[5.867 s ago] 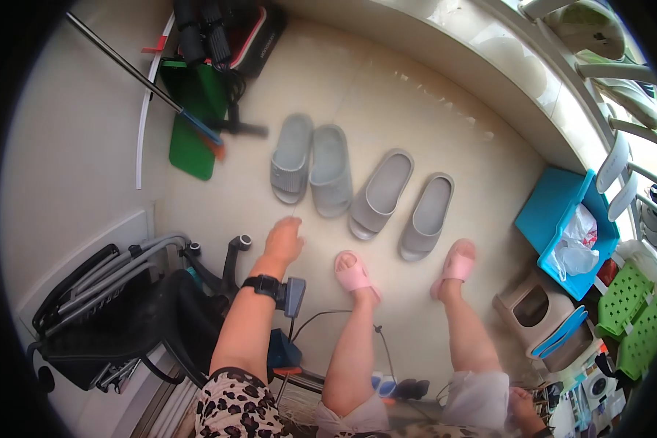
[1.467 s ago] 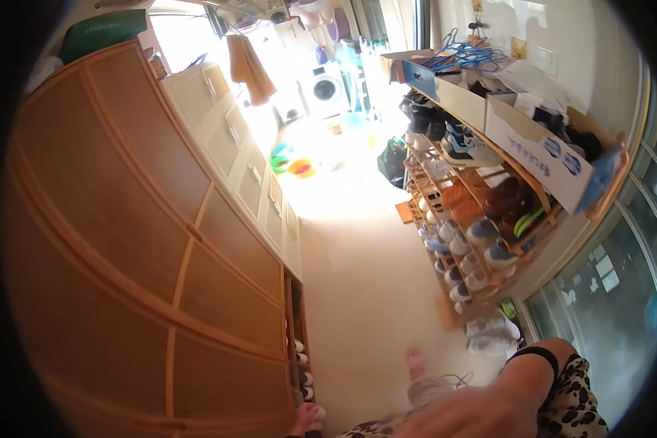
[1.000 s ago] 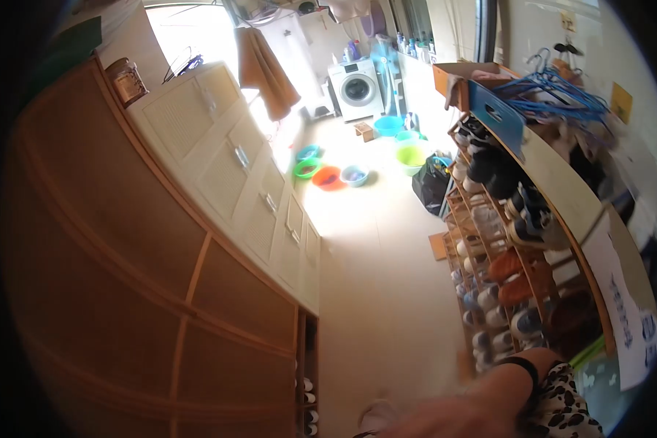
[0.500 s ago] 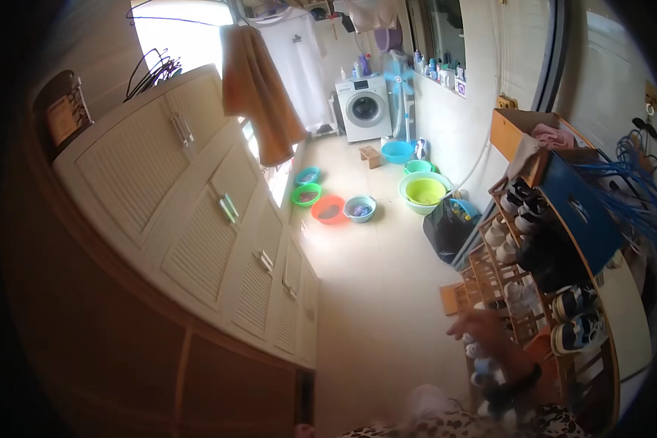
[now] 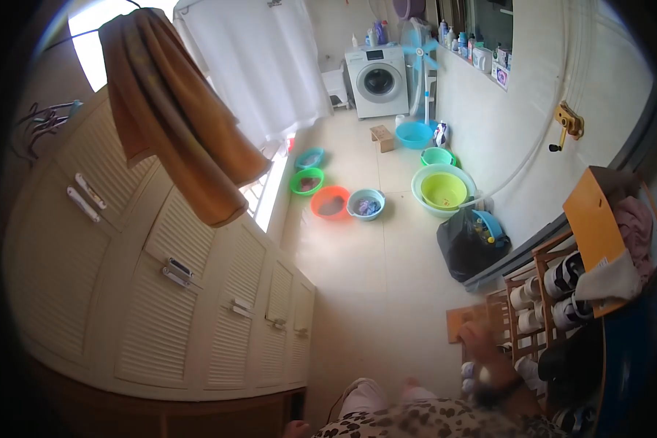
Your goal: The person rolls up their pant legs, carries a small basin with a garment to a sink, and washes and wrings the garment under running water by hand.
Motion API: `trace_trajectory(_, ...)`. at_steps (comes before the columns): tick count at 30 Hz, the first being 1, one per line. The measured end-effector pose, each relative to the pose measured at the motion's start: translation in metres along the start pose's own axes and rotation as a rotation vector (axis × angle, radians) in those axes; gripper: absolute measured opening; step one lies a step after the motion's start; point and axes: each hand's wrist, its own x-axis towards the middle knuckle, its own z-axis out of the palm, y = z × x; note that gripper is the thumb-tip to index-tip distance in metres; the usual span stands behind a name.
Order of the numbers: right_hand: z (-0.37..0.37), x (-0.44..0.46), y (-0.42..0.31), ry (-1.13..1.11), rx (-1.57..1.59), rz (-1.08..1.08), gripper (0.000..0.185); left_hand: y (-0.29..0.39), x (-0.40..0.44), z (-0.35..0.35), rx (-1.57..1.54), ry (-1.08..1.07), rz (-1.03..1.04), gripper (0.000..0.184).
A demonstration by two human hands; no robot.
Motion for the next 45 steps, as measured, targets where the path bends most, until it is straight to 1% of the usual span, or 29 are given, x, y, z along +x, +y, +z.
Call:
trace_trajectory(2, -0.002, 0.047, -0.051, 0.011, -0.09, -0.095, 0.025, 0.031, -0.001, 0.013, 0.034, 0.162, -0.052, 0.033)
trace_trajectory(3, -0.004, 0.074, -0.054, -0.071, -0.056, -0.107, 0.023, 0.049, 0.007, 0.01, 0.038, 0.195, -0.071, 0.032)
trace_trajectory(6, -0.011, 0.128, -0.094, 0.026, -0.232, -0.196, 0.023, 0.111, 0.043, -0.012, 0.067, 0.224, -0.065, 0.031)
trace_trajectory(9, -0.02, 0.187, -0.066, 0.09, -0.201, -0.144, 0.023, 0.187, 0.086, -0.054, 0.108, 0.233, -0.018, 0.03)
trace_trajectory(10, -0.024, 0.202, -0.058, 0.132, -0.133, -0.037, 0.023, 0.212, 0.099, -0.07, 0.124, 0.235, 0.001, 0.029)
trace_trajectory(12, -0.042, 0.228, -0.063, 0.189, -0.225, 0.029, 0.023, 0.263, 0.126, -0.105, 0.163, 0.25, 0.06, 0.028)
trace_trajectory(15, -0.056, 0.264, -0.037, 0.304, -0.074, 0.04, 0.024, 0.336, 0.167, -0.162, 0.267, 0.32, 0.169, 0.027)
trace_trajectory(16, -0.057, 0.273, -0.046, 0.316, -0.071, 0.092, 0.024, 0.364, 0.18, -0.181, 0.312, 0.377, 0.211, 0.026)
trace_trajectory(18, -0.072, 0.296, -0.075, 0.349, -0.075, 0.173, 0.024, 0.427, 0.2, -0.21, 0.295, 0.488, 0.321, 0.026)
trace_trajectory(19, -0.077, 0.31, -0.067, 0.356, -0.031, 0.245, 0.024, 0.469, 0.213, -0.217, 0.199, 0.499, 0.412, 0.026)
trace_trajectory(21, -0.086, 0.344, -0.056, 0.378, -0.026, 0.266, 0.023, 0.546, 0.24, -0.229, 0.011, 0.506, 0.592, 0.026)
trace_trajectory(24, -0.111, 0.409, -0.057, 0.381, -0.052, 0.28, 0.022, 0.616, 0.278, -0.23, 0.037, 0.545, 0.64, 0.028)
trace_trajectory(25, -0.118, 0.434, -0.047, 0.378, -0.044, 0.268, 0.022, 0.639, 0.269, -0.221, 0.059, 0.561, 0.565, 0.028)
trace_trajectory(26, -0.123, 0.457, -0.04, 0.372, -0.03, 0.268, 0.022, 0.662, 0.25, -0.209, 0.031, 0.522, 0.532, 0.028)
trace_trajectory(27, -0.13, 0.481, -0.033, 0.348, -0.01, 0.209, 0.023, 0.655, 0.266, -0.208, -0.047, 0.424, 0.479, 0.028)
trace_trajectory(28, -0.137, 0.506, -0.036, 0.329, -0.026, 0.198, 0.023, 0.658, 0.261, -0.203, 0.143, 0.425, 0.3, 0.03)
trace_trajectory(29, -0.142, 0.536, -0.045, 0.305, -0.047, 0.185, 0.023, 0.68, 0.243, -0.197, 0.284, 0.31, 0.109, 0.03)
trace_trajectory(30, -0.145, 0.563, -0.049, 0.269, -0.071, 0.179, 0.023, 0.669, 0.261, -0.196, 0.233, 0.269, 0.096, 0.03)
trace_trajectory(31, -0.148, 0.595, -0.033, 0.189, -0.123, 0.161, 0.023, 0.661, 0.265, -0.196, 0.13, 0.248, 0.117, 0.029)
trace_trajectory(32, -0.147, 0.624, -0.037, 0.169, -0.122, 0.161, 0.023, 0.635, 0.281, -0.2, 0.004, 0.214, 0.123, 0.029)
trace_trajectory(33, -0.145, 0.654, -0.044, 0.153, -0.122, 0.16, 0.023, 0.613, 0.295, -0.21, -0.162, 0.125, 0.137, 0.028)
trace_trajectory(34, -0.142, 0.684, -0.055, 0.136, -0.116, 0.093, 0.022, 0.625, 0.282, -0.201, 0.005, 0.268, -0.004, 0.027)
trace_trajectory(35, -0.137, 0.713, -0.064, 0.117, -0.107, 0.025, 0.022, 0.628, 0.279, -0.197, -0.216, 0.289, -0.053, 0.028)
trace_trajectory(36, -0.13, 0.741, -0.065, 0.09, -0.114, 0.006, 0.022, 0.63, 0.276, -0.195, -0.434, 0.315, -0.104, 0.029)
trace_trajectory(39, -0.115, 0.811, -0.087, 0.024, -0.13, -0.044, 0.021, 0.661, 0.272, -0.184, -0.204, 0.312, 0.096, 0.031)
trace_trajectory(42, -0.109, 0.856, -0.091, 0.006, -0.145, -0.038, 0.021, 0.679, 0.318, -0.217, 0.033, 0.401, 0.012, 0.031)
trace_trajectory(43, -0.11, 0.874, -0.094, 0.01, -0.152, -0.036, 0.021, 0.694, 0.331, -0.225, 0.076, 0.451, 0.061, 0.03)
trace_trajectory(44, -0.112, 0.887, -0.1, 0.011, -0.164, 0.014, 0.021, 0.707, 0.34, -0.232, 0.053, 0.43, 0.019, 0.03)
trace_trajectory(45, -0.115, 0.896, -0.106, 0.009, -0.177, 0.063, 0.021, 0.739, 0.342, -0.24, 0.027, 0.41, -0.027, 0.029)
